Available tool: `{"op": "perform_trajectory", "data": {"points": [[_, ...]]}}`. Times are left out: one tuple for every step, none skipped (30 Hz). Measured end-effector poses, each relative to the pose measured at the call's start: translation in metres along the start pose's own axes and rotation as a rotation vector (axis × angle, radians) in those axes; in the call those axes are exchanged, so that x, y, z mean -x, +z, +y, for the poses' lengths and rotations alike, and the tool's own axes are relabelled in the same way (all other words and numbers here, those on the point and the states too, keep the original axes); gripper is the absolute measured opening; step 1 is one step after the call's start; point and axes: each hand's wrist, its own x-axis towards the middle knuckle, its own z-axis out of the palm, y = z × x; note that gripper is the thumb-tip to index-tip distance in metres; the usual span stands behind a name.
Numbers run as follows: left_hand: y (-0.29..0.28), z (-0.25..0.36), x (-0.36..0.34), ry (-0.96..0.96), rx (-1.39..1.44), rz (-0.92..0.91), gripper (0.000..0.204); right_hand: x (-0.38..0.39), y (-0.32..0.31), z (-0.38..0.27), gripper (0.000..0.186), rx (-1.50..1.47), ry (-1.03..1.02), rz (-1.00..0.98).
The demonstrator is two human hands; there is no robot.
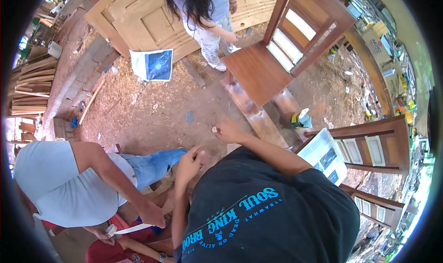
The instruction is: Applying strips of white masking tape to the back of a wooden chair.
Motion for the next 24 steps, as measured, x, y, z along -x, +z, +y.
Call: {"op": "perform_trajectory", "data": {"points": [[0.004, -0.052, 0.002, -0.081, -0.055, 0.112, 0.039, 0.010, -0.005, -0.008, 0.027, 0.005, 0.027, -0.064], [0.009, -0.118, 0.004, -0.049, -0.276, 0.123, 0.039, 0.019, -0.003, -0.011, 0.027, 0.004, 0.029, -0.060], [0.017, -0.181, 0.004, -0.006, -0.493, 0.120, 0.039, 0.030, 0.000, -0.010, 0.027, -0.024, 0.045, -0.076], [0.025, -0.219, 0.012, -0.114, -0.450, 0.048, 0.041, 0.039, 0.005, -0.007, 0.027, -0.050, 0.052, -0.097], [0.038, -0.255, 0.031, -0.240, -0.388, 0.011, 0.042, 0.041, 0.015, -0.009, 0.027, -0.035, 0.025, -0.114], [0.053, -0.278, 0.033, -0.220, -0.397, -0.020, 0.042, 0.051, 0.022, 0.001, 0.027, -0.036, -0.001, -0.082], [0.071, -0.311, 0.052, -0.302, -0.333, 0.010, 0.041, 0.052, 0.030, -0.002, 0.027, -0.023, -0.083, -0.084], [0.081, -0.323, 0.050, -0.355, -0.306, -0.018, 0.040, 0.062, 0.027, 0.005, 0.027, -0.025, -0.043, -0.066], [0.095, -0.341, 0.064, -0.368, -0.280, 0.009, 0.040, 0.063, 0.027, -0.007, 0.027, -0.013, -0.089, -0.089], [0.101, -0.347, 0.069, -0.378, -0.306, -0.043, 0.040, 0.068, 0.024, -0.011, 0.027, -0.016, -0.100, -0.090], [0.105, -0.352, 0.073, -0.390, -0.331, -0.092, 0.040, 0.071, 0.021, -0.014, 0.027, -0.017, -0.098, -0.092], [0.110, -0.353, 0.075, -0.393, -0.347, -0.101, 0.040, 0.074, 0.018, -0.016, 0.027, -0.008, -0.115, -0.096], [0.113, -0.354, 0.076, -0.401, -0.350, -0.087, 0.040, 0.076, 0.017, -0.017, 0.027, 0.001, -0.135, -0.102], [0.116, -0.355, 0.076, -0.408, -0.357, -0.068, 0.040, 0.077, 0.016, -0.018, 0.027, 0.003, -0.138, -0.102], [0.119, -0.353, 0.076, -0.415, -0.358, -0.046, 0.040, 0.078, 0.017, -0.017, 0.027, 0.014, -0.152, -0.104], [0.120, -0.352, 0.077, -0.420, -0.358, -0.018, 0.039, 0.078, 0.017, -0.017, 0.027, 0.025, -0.169, -0.107], [0.121, -0.350, 0.076, -0.424, -0.358, 0.014, 0.039, 0.077, 0.019, -0.017, 0.027, 0.028, -0.177, -0.108], [0.120, -0.346, 0.074, -0.423, -0.360, 0.041, 0.039, 0.077, 0.021, -0.014, 0.028, 0.028, -0.185, -0.118], [0.118, -0.342, 0.071, -0.418, -0.366, 0.060, 0.039, 0.077, 0.024, -0.011, 0.028, 0.027, -0.194, -0.129], [0.115, -0.337, 0.068, -0.419, -0.375, 0.077, 0.039, 0.076, 0.026, -0.008, 0.028, 0.027, -0.197, -0.125], [0.112, -0.333, 0.064, -0.417, -0.378, 0.081, 0.039, 0.075, 0.028, -0.004, 0.028, 0.023, -0.212, -0.131], [0.107, -0.326, 0.062, -0.420, -0.415, 0.070, 0.040, 0.074, 0.029, -0.005, 0.028, 0.022, -0.234, -0.143], [0.102, -0.320, 0.060, -0.424, -0.453, 0.058, 0.040, 0.074, 0.030, -0.006, 0.028, 0.023, -0.243, -0.144], [0.097, -0.308, 0.058, -0.422, -0.452, 0.064, 0.040, 0.074, 0.028, -0.006, 0.027, 0.024, -0.227, -0.143]]}}
